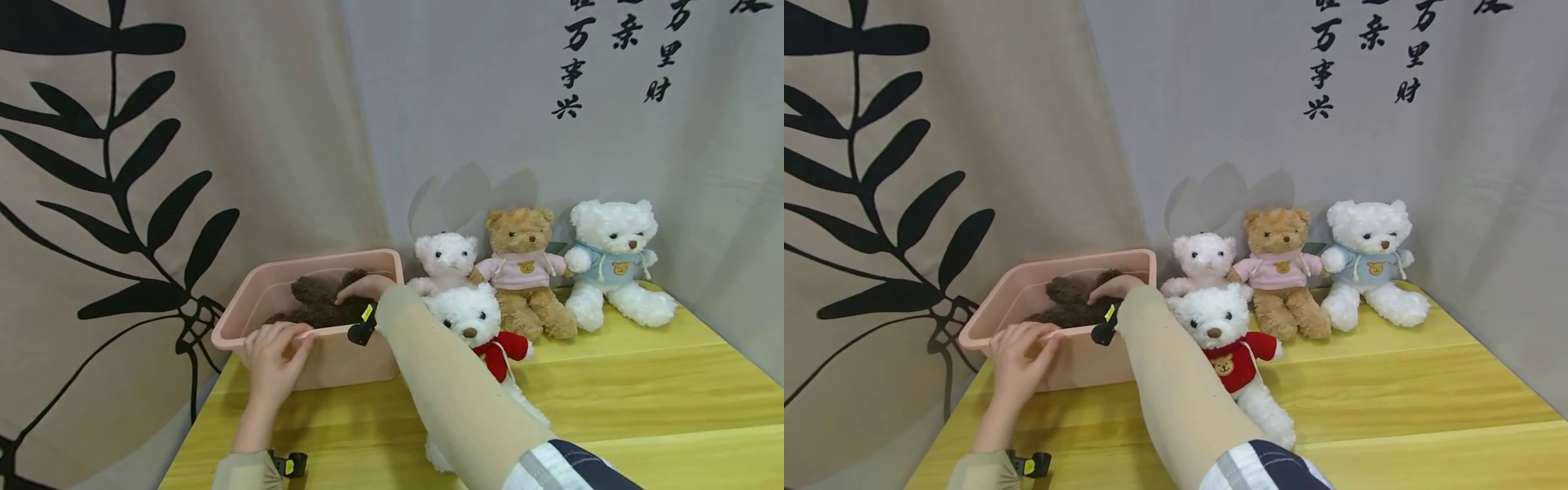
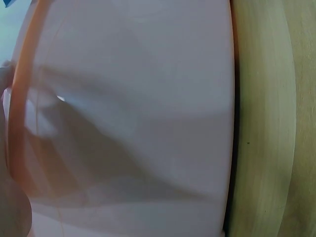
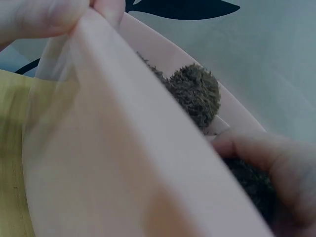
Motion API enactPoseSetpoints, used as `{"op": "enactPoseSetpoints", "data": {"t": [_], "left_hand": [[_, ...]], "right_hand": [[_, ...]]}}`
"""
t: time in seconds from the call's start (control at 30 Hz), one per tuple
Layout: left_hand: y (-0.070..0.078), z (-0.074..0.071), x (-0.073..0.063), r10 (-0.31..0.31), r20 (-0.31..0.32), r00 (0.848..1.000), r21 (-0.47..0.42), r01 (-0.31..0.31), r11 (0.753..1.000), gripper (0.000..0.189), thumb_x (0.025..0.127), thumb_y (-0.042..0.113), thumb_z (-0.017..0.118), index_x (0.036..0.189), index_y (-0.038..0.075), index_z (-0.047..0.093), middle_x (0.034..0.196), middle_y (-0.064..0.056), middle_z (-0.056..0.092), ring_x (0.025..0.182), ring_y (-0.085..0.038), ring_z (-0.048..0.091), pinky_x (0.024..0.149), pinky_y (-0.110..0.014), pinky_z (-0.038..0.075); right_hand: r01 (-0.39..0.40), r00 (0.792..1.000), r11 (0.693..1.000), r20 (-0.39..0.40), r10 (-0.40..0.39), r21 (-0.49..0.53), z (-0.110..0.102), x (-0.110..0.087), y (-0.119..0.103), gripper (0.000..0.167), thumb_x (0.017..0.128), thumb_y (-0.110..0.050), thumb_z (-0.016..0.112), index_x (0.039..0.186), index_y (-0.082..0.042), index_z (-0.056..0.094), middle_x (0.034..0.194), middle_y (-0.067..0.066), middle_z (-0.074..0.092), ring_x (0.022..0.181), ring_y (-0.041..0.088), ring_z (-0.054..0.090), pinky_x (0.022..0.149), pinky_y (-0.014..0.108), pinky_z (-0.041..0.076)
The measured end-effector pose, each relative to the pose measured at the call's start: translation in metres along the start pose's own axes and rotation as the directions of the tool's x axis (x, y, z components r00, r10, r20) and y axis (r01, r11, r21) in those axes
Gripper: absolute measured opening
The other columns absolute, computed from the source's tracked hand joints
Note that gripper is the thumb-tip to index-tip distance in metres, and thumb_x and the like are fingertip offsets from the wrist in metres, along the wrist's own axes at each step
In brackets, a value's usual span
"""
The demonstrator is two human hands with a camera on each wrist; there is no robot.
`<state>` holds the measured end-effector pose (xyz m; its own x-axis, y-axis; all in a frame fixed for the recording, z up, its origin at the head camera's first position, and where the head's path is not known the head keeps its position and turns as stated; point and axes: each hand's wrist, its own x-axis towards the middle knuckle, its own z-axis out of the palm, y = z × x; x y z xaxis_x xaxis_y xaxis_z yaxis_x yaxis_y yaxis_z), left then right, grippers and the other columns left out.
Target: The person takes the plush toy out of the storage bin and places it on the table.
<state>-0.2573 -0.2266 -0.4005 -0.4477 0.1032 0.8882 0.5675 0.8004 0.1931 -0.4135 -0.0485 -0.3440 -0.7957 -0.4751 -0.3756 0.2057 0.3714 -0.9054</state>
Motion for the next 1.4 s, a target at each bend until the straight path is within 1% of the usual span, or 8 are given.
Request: {"op": "enactPoseSetpoints", "data": {"t": [0.03,0.2,0.47,0.6,0.73,1.07,1.23,1.4], "left_hand": [[0.0,-0.001,-0.001,-0.003,0.005,1.0,0.002,0.003,1.0,0.018,0.086,0.028,0.073,0.093,0.011,0.073,0.088,-0.003,0.067,0.084,-0.025,0.054,0.086,-0.048,0.028],[0.0,-0.003,-0.003,-0.001,0.01,1.0,0.011,0.001,1.0,0.016,0.084,0.026,0.074,0.093,0.012,0.072,0.088,-0.002,0.067,0.083,-0.024,0.054,0.086,-0.048,0.028],[0.001,0.0,0.006,0.007,0.017,1.0,-0.014,-0.007,1.0,0.015,0.082,0.021,0.076,0.094,0.012,0.072,0.088,-0.001,0.066,0.079,-0.022,0.052,0.085,-0.047,0.029],[0.002,0.003,0.01,0.012,0.002,1.0,-0.032,-0.012,0.999,0.015,0.083,0.02,0.076,0.094,0.012,0.073,0.088,-0.002,0.066,0.079,-0.023,0.052,0.084,-0.048,0.028],[0.001,0.005,0.009,0.004,0.0,1.0,-0.033,-0.004,0.999,0.014,0.081,0.019,0.077,0.094,0.013,0.073,0.087,-0.001,0.066,0.079,-0.023,0.052,0.084,-0.048,0.028],[-0.002,-0.001,0.007,-0.011,-0.011,1.0,-0.014,0.011,1.0,0.017,0.079,0.016,0.078,0.094,0.011,0.072,0.089,-0.003,0.067,0.081,-0.024,0.053,0.086,-0.051,0.027],[-0.001,-0.001,0.002,-0.019,-0.002,1.0,-0.017,0.019,1.0,0.016,0.08,0.017,0.077,0.094,0.011,0.072,0.088,-0.002,0.067,0.08,-0.024,0.053,0.085,-0.051,0.028],[0.0,0.0,0.0,-0.021,0.003,1.0,-0.014,0.021,1.0,0.016,0.081,0.018,0.077,0.095,0.011,0.073,0.089,-0.002,0.067,0.081,-0.024,0.053,0.085,-0.051,0.028]], "right_hand": [[0.007,1.0,0.985,-0.027,-0.012,-0.17,0.003,-0.012,-0.003,0.057,0.085,-0.028,0.067,0.134,-0.003,0.053,0.153,0.006,0.034,0.137,0.024,0.034,0.11,0.037,0.028],[0.111,0.994,0.948,0.029,-0.107,-0.298,0.006,-0.032,-0.006,0.021,0.083,-0.02,0.065,0.094,-0.002,0.069,0.136,0.008,0.051,0.125,0.024,0.044,0.108,0.036,0.03],[0.142,0.973,0.971,-0.155,-0.172,-0.192,0.002,-0.023,-0.007,0.099,0.079,-0.045,0.075,0.154,-0.01,0.022,0.159,0.009,0.019,0.144,0.028,0.021,0.112,0.044,0.025],[0.146,0.969,0.974,-0.173,-0.176,-0.172,-0.006,-0.032,-0.022,0.092,0.086,-0.051,0.066,0.155,-0.012,0.021,0.161,0.007,0.012,0.146,0.027,0.015,0.114,0.044,0.021],[0.131,0.951,0.924,-0.218,-0.22,-0.359,-0.021,-0.054,-0.055,0.081,0.088,-0.055,0.061,0.151,-0.011,0.034,0.157,0.008,0.027,0.14,0.027,0.031,0.11,0.042,0.028],[-0.119,0.94,0.634,-0.293,-0.176,-0.764,-0.044,-0.107,-0.122,0.081,0.09,-0.056,0.054,0.153,-0.012,0.028,0.154,0.013,0.029,0.136,0.033,0.035,0.104,0.042,0.037],[-0.138,0.958,0.634,-0.264,-0.108,-0.761,-0.043,-0.102,-0.109,0.086,0.091,-0.055,0.051,0.157,-0.019,0.01,0.16,0.013,0.015,0.142,0.035,0.023,0.109,0.045,0.03],[0.081,0.944,0.663,-0.157,-0.292,-0.745,-0.043,-0.091,-0.09,0.069,0.092,-0.053,0.055,0.149,-0.023,0.031,0.151,0.011,0.035,0.129,0.034,0.042,0.088,0.046,0.047]]}}
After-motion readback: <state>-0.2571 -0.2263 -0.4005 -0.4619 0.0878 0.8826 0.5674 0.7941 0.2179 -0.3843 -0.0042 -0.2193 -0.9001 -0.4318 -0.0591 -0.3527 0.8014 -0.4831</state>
